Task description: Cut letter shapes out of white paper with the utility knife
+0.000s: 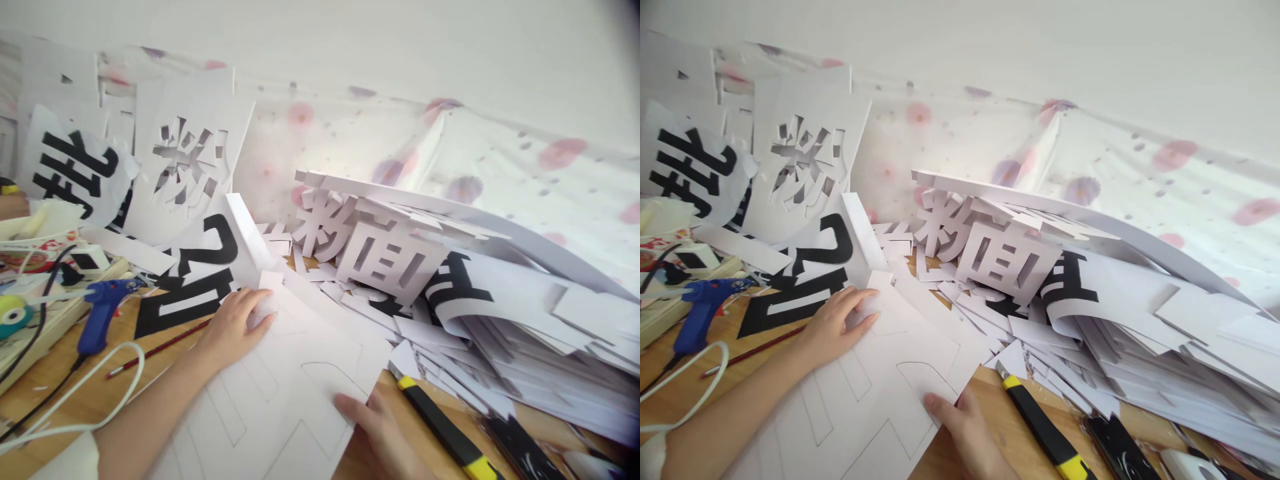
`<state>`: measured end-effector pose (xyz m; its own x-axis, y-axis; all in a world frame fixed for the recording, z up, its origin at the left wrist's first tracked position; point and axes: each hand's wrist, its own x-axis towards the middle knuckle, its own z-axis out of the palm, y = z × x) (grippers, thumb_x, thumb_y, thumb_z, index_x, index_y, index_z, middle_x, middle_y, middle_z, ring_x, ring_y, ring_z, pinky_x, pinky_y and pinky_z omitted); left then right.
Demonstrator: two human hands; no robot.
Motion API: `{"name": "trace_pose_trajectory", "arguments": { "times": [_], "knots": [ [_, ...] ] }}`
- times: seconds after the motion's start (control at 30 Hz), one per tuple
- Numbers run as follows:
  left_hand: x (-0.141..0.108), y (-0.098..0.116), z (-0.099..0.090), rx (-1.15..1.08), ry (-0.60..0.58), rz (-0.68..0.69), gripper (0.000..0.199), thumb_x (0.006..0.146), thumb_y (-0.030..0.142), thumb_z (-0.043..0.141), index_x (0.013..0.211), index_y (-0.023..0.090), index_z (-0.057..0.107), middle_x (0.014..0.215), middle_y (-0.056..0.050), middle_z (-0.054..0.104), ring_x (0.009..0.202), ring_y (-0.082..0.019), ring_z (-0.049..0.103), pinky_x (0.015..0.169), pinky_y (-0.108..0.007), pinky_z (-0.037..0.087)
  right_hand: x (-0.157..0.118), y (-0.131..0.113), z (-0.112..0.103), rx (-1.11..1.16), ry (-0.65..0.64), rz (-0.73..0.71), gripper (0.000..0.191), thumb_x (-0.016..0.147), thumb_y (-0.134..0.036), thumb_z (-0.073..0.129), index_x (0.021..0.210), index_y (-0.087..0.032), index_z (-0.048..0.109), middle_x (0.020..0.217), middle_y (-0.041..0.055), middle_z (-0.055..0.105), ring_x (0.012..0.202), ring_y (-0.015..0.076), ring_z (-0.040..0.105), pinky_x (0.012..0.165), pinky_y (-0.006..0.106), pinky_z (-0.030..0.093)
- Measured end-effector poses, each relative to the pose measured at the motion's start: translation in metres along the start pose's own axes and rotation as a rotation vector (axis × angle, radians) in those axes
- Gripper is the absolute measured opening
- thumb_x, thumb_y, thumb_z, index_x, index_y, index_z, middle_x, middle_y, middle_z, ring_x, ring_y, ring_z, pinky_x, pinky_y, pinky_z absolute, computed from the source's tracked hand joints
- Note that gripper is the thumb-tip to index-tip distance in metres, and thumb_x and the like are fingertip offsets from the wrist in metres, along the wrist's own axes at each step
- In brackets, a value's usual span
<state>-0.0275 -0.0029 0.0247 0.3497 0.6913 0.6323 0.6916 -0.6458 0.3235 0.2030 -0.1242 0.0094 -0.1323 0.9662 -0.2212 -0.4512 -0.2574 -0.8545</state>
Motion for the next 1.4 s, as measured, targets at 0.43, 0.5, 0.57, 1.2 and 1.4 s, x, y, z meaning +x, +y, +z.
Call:
{"name": "trace_pose_trajectory", "arguments": {
  "times": [0.43, 0.5, 0.57, 1.2, 1.4],
  "knots": [
    [0.006, -0.003, -0.013, 0.011, 0.128, 0.076, 0.036, 0.085, 0.030, 0.050, 0.120, 0.020, 0.046, 0.110, -0.008, 0.055, 0.108, -0.026, 0.049, 0.095, -0.044, 0.039, 0.007, -0.007, -0.010, 0.135, 0.201, 0.064, 0.038, 0.074, -0.037, 0.067, 0.104, -0.014, 0.065, 0.098, 0.0096, 0.070, 0.103, 0.0283, 0.059, 0.089, 0.043, 0.045],
    [0.009, -0.011, -0.019, 0.026, 0.226, 0.033, 0.036, 0.085, 0.031, 0.050, 0.120, 0.021, 0.047, 0.118, -0.009, 0.053, 0.115, -0.027, 0.045, 0.101, -0.047, 0.033, 0.010, -0.013, -0.014, 0.195, 0.263, -0.015, 0.043, 0.073, -0.035, 0.069, 0.110, -0.015, 0.062, 0.100, 0.0093, 0.070, 0.104, 0.0279, 0.059, 0.089, 0.042, 0.046],
    [0.013, -0.021, -0.023, -0.029, 0.330, -0.080, 0.033, 0.085, 0.032, 0.051, 0.115, 0.021, 0.051, 0.117, -0.009, 0.053, 0.116, -0.027, 0.044, 0.103, -0.047, 0.030, 0.013, -0.021, -0.016, 0.277, 0.313, -0.145, 0.050, 0.074, -0.031, 0.069, 0.121, -0.020, 0.055, 0.106, 0.0055, 0.068, 0.107, 0.0242, 0.058, 0.091, 0.039, 0.046],
    [-0.001, 0.023, 0.005, -1.478, -0.129, -0.920, 0.048, 0.078, 0.040, 0.066, 0.120, 0.018, 0.055, 0.111, -0.010, 0.067, 0.100, -0.027, 0.063, 0.084, -0.037, 0.049, 0.003, -0.025, -0.011, 0.234, 0.133, -0.378, 0.066, 0.075, -0.032, 0.067, 0.135, -0.031, 0.039, 0.124, 0.0046, 0.059, 0.114, 0.0240, 0.051, 0.093, 0.040, 0.043],
    [0.008, 0.011, 0.001, -1.297, 0.061, -0.974, 0.041, 0.068, 0.029, 0.076, 0.104, 0.018, 0.062, 0.091, -0.006, 0.073, 0.081, -0.022, 0.069, 0.074, -0.032, 0.053, -0.004, -0.033, -0.020, 0.174, 0.191, -0.366, 0.049, 0.077, -0.037, 0.063, 0.124, -0.030, 0.052, 0.117, 0.0041, 0.063, 0.107, 0.0261, 0.055, 0.083, 0.041, 0.048]
  ]
}}
